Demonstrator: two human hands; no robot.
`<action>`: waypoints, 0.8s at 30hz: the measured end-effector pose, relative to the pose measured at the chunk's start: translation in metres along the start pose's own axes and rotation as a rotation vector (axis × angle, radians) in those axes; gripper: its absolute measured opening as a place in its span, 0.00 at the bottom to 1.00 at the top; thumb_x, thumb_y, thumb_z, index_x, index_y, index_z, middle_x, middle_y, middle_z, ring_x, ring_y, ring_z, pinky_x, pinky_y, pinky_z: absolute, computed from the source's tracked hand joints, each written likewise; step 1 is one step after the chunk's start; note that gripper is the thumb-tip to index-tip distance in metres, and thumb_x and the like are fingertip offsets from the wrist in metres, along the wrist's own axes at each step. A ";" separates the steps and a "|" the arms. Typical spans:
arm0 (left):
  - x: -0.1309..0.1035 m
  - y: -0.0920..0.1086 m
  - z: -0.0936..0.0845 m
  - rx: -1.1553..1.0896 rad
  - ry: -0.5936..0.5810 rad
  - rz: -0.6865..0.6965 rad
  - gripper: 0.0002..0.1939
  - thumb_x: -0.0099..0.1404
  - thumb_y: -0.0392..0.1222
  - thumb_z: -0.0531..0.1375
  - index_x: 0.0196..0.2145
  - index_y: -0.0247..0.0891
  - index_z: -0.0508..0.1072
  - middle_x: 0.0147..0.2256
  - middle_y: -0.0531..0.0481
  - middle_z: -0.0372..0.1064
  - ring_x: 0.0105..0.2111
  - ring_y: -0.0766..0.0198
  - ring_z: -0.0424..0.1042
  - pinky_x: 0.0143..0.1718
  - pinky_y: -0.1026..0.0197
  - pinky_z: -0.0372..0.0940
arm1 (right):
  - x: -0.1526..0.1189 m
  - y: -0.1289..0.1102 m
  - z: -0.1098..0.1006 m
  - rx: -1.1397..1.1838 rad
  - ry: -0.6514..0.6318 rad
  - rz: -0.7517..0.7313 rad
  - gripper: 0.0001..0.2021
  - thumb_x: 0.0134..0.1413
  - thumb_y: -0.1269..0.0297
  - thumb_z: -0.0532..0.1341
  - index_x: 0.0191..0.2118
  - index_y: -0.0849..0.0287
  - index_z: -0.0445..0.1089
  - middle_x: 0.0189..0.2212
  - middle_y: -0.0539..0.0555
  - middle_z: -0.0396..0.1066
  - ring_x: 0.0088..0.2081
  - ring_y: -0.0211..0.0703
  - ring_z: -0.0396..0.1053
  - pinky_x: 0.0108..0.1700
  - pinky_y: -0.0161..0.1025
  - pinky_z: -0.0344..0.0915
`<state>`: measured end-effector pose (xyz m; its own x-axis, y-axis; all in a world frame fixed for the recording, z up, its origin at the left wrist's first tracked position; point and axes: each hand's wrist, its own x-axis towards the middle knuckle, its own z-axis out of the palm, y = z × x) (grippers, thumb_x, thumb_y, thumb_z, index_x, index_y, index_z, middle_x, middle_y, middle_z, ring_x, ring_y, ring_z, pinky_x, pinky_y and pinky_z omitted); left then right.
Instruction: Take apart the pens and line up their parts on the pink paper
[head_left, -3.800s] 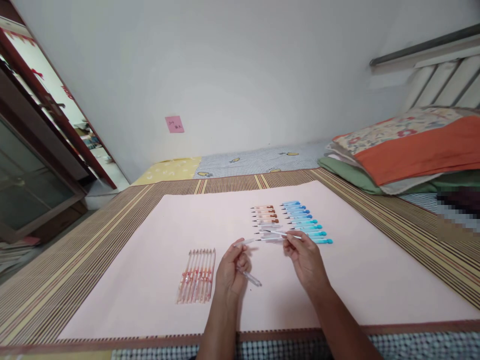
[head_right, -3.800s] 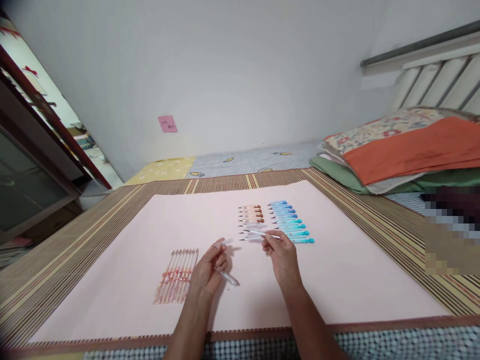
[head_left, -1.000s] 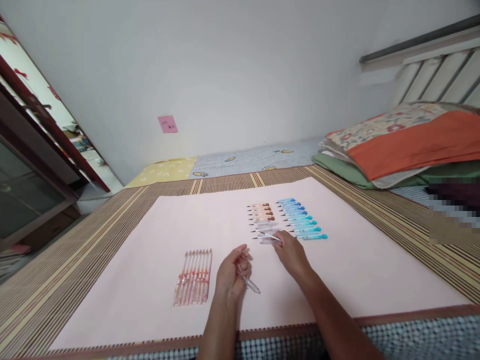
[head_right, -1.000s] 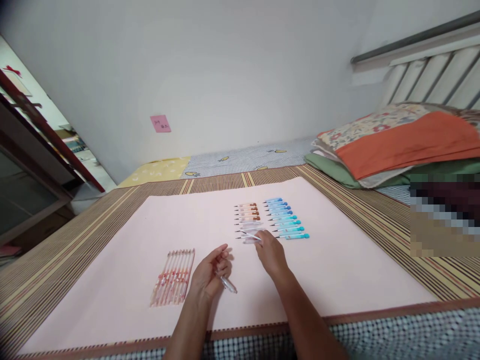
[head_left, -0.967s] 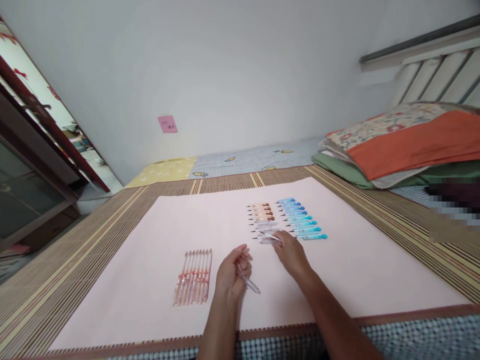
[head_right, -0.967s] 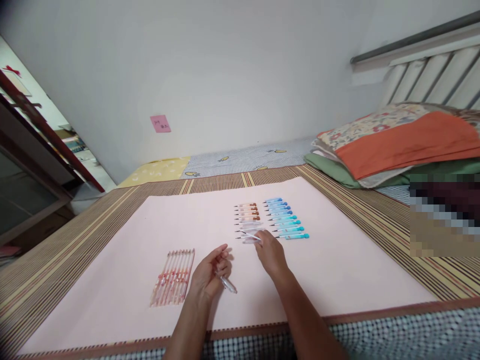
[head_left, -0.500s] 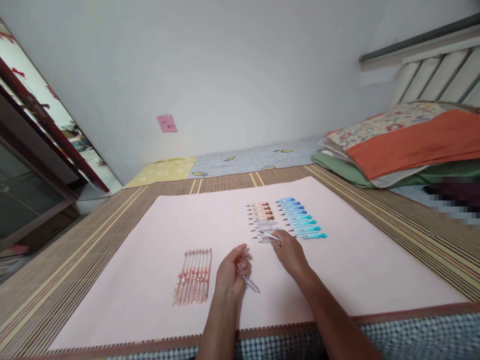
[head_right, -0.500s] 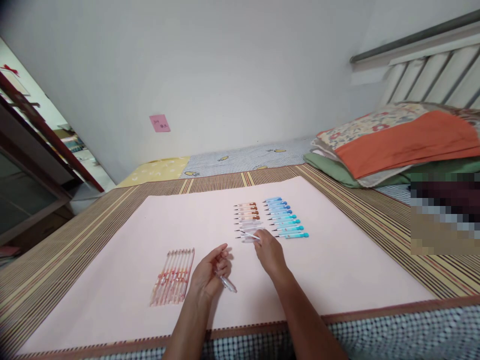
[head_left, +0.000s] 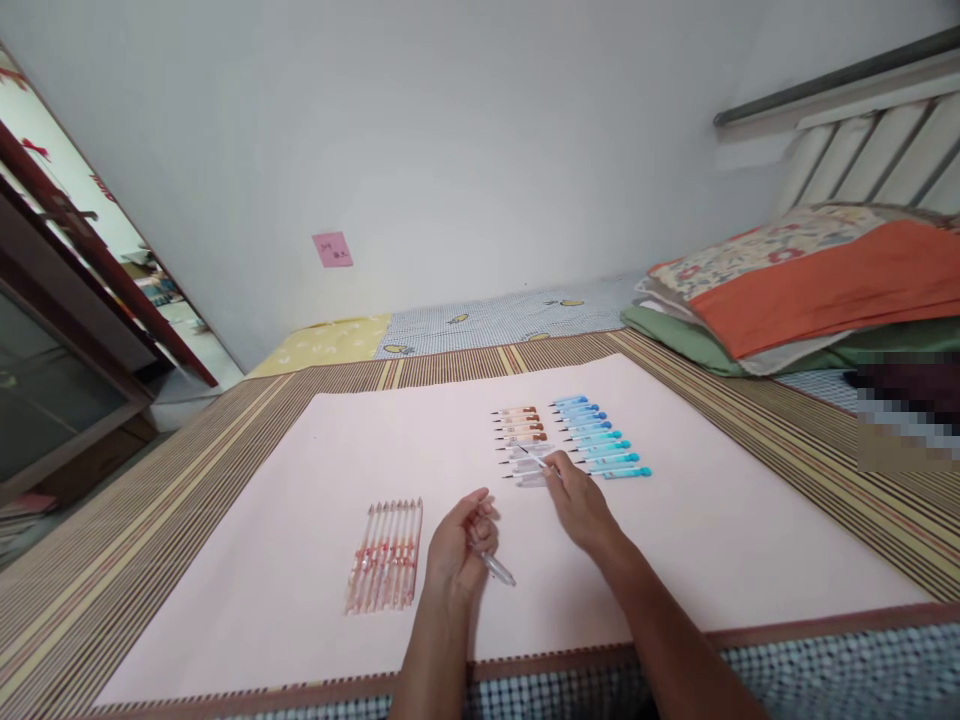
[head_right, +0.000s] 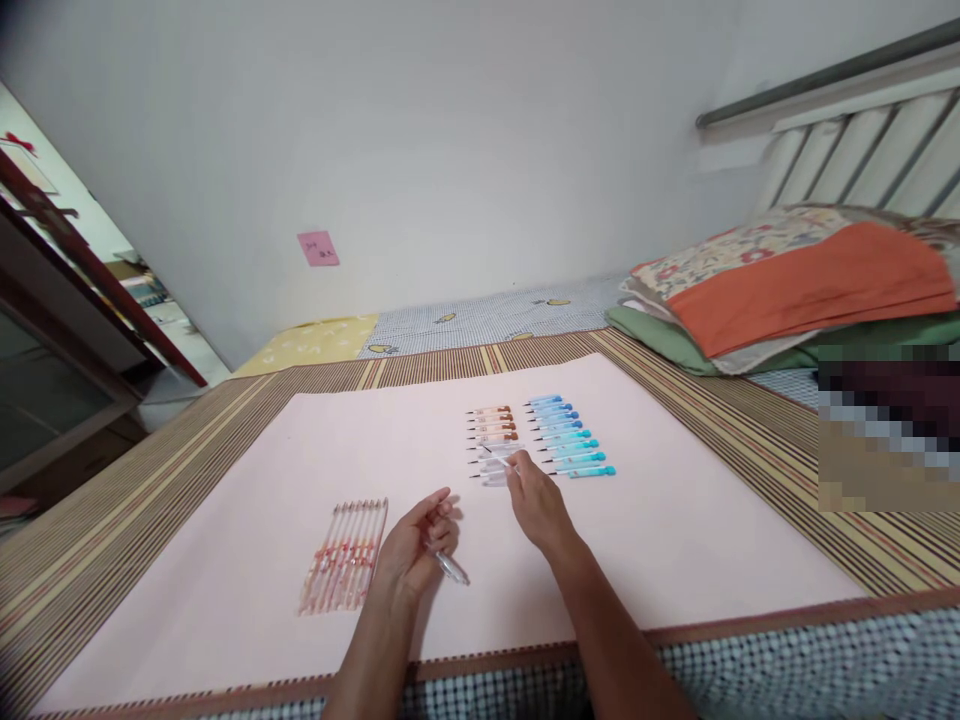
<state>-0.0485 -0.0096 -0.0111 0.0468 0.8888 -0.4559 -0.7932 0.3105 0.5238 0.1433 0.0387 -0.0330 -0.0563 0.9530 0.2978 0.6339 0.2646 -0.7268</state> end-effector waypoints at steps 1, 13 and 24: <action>-0.001 0.001 0.000 -0.004 0.006 0.003 0.02 0.60 0.30 0.62 0.33 0.29 0.73 0.21 0.53 0.67 0.13 0.77 0.53 0.13 0.72 0.43 | 0.000 0.000 -0.001 0.005 -0.008 -0.007 0.12 0.67 0.57 0.47 0.42 0.53 0.66 0.31 0.51 0.73 0.33 0.47 0.70 0.36 0.41 0.61; -0.003 0.003 0.006 -0.025 0.033 -0.005 0.02 0.62 0.29 0.59 0.33 0.29 0.73 0.21 0.53 0.67 0.13 0.77 0.52 0.13 0.73 0.43 | -0.004 0.015 -0.008 -0.177 -0.073 -0.207 0.08 0.57 0.72 0.59 0.34 0.54 0.75 0.36 0.53 0.73 0.41 0.47 0.67 0.44 0.42 0.57; -0.001 0.003 0.001 -0.032 0.023 -0.007 0.02 0.60 0.30 0.62 0.33 0.29 0.74 0.21 0.52 0.68 0.13 0.77 0.53 0.13 0.73 0.44 | -0.002 0.014 -0.003 -0.343 -0.075 -0.237 0.10 0.60 0.75 0.59 0.32 0.56 0.74 0.34 0.53 0.73 0.39 0.46 0.65 0.42 0.41 0.52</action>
<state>-0.0505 -0.0091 -0.0087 0.0385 0.8786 -0.4760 -0.8117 0.3053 0.4979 0.1545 0.0402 -0.0414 -0.2792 0.8830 0.3773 0.8162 0.4252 -0.3913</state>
